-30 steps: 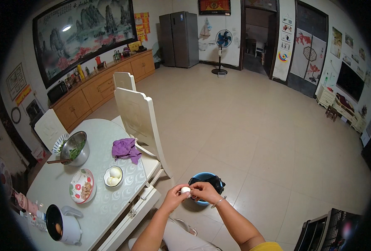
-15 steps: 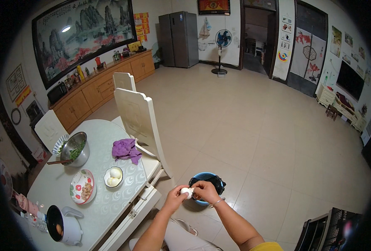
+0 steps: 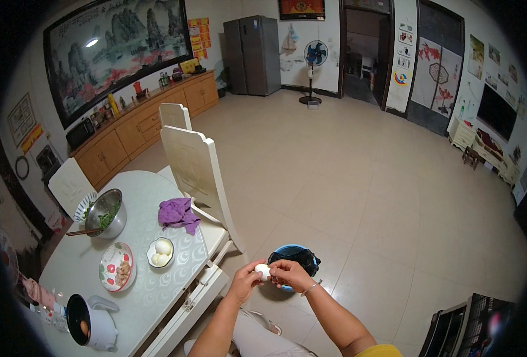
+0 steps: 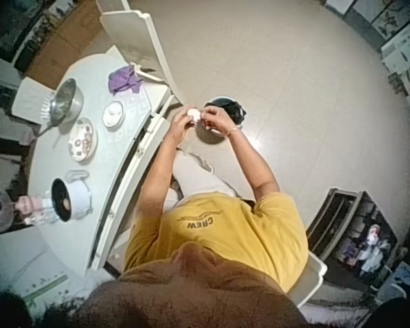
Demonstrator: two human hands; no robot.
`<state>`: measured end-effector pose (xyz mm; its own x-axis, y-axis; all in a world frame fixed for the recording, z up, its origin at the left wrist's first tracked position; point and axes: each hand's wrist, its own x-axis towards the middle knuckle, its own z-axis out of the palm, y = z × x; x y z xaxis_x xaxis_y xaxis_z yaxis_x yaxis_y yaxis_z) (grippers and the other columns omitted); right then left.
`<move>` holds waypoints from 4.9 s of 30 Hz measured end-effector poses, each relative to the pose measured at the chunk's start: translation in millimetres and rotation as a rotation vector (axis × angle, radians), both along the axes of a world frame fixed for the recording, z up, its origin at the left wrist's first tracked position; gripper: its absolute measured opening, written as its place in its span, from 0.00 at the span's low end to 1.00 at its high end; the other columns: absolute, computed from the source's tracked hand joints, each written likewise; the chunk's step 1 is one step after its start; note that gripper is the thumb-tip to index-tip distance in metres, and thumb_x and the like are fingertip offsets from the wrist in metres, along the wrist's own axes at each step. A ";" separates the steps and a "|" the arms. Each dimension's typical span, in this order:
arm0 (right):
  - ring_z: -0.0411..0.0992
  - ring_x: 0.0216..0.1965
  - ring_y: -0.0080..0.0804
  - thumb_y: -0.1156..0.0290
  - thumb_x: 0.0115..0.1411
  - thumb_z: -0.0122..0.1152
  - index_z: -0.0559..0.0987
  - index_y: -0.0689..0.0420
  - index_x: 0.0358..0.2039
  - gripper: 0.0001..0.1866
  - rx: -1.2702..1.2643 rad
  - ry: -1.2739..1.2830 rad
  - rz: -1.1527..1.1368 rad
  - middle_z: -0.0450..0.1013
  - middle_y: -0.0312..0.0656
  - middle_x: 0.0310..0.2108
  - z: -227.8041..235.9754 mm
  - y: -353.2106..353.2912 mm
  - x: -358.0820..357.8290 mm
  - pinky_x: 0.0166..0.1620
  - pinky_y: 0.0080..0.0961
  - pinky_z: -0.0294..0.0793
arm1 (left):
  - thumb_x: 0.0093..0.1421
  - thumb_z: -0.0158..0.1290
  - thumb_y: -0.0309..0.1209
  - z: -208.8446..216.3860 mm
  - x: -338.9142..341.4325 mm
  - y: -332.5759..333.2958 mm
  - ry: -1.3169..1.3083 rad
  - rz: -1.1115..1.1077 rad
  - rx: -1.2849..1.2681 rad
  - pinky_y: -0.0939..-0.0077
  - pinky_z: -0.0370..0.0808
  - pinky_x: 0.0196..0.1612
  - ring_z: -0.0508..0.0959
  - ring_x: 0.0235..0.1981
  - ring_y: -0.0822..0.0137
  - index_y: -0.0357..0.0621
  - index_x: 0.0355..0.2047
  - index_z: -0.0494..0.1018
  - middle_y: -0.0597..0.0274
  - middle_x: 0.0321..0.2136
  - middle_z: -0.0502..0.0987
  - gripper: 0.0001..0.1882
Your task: The person peels shells off boiled eggs by hand, dropping the shells into a blue bucket and putting the peeled eggs into a bowl on the table.
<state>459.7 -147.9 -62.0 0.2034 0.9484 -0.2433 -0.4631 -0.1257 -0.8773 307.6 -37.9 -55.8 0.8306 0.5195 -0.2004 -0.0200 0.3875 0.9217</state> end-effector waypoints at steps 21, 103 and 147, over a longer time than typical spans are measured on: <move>0.68 0.20 0.16 0.70 0.55 0.54 0.78 0.63 0.36 0.12 0.017 -0.452 -0.088 0.72 0.34 0.21 8.9 -4.4 -4.4 0.23 0.14 0.67 | 0.50 0.53 0.21 16.0 7.5 -9.4 0.157 0.096 0.178 0.77 0.76 0.38 0.77 0.35 0.67 0.32 0.44 0.66 0.54 0.36 0.74 0.19; 0.71 0.41 0.28 0.61 0.62 0.47 0.76 0.66 0.38 0.19 -0.030 -0.515 -0.478 0.75 0.43 0.36 -110.4 46.6 102.0 0.45 0.24 0.69 | 0.59 0.42 0.40 -35.7 -11.3 8.5 -0.235 0.265 -0.673 0.71 0.68 0.38 0.72 0.36 0.60 0.38 0.46 0.65 0.49 0.40 0.72 0.20; 0.71 0.33 0.43 0.76 0.46 0.57 0.73 0.59 0.23 0.03 0.360 -1.191 -0.566 0.72 0.45 0.28 8.2 20.5 7.4 0.38 0.34 0.69 | 0.62 0.37 0.41 -25.3 14.4 -8.2 -0.241 0.153 -0.679 0.67 0.69 0.39 0.71 0.36 0.62 0.41 0.47 0.63 0.55 0.36 0.72 0.19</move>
<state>467.2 -127.4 -53.8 0.4925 0.6390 0.5908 0.6774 0.1448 -0.7213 322.0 -46.1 -81.1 0.8203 0.4597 -0.3402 -0.2914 0.8478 0.4430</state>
